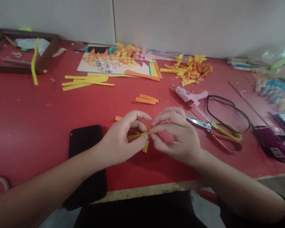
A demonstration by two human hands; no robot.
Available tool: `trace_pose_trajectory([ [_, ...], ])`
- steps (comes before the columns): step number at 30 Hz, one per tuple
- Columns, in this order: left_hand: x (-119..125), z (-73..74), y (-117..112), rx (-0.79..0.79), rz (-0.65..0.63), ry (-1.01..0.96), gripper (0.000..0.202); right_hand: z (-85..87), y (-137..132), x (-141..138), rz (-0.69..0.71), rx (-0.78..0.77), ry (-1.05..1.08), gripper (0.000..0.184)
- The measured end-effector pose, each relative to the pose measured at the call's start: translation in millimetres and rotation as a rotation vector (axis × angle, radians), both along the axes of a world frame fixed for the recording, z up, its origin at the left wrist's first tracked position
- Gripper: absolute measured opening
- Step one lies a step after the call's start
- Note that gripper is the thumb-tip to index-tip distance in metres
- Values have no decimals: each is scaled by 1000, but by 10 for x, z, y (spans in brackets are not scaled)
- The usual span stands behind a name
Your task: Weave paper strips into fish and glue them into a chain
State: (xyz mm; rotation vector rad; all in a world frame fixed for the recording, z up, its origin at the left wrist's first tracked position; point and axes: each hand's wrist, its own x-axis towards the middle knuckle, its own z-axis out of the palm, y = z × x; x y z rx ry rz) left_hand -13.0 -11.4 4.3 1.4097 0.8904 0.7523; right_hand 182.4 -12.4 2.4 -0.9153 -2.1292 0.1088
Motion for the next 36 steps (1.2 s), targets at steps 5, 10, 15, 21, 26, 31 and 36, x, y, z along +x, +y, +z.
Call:
trace_pose_trajectory([
  [5,-6,-6,-6,16,2,8,29,-2,-9,14,-27,-59,-3,10],
  [10,-7,0,-1,33,12,12,26,-14,-24,24,-28,-161,46,8],
  [15,-9,-19,-14,47,22,46,26,-10,-36,24,-46,-246,97,6],
  [21,-29,-84,20,65,136,165,24,26,99,162,-184,-190,133,11],
  [26,-33,-72,54,-5,214,144,24,-93,287,327,-415,-92,-219,11],
  [31,-32,-101,60,6,224,81,25,-222,337,402,-538,-179,-420,18],
  [36,-39,-177,76,29,222,48,25,-129,252,306,-427,-244,-203,26],
])
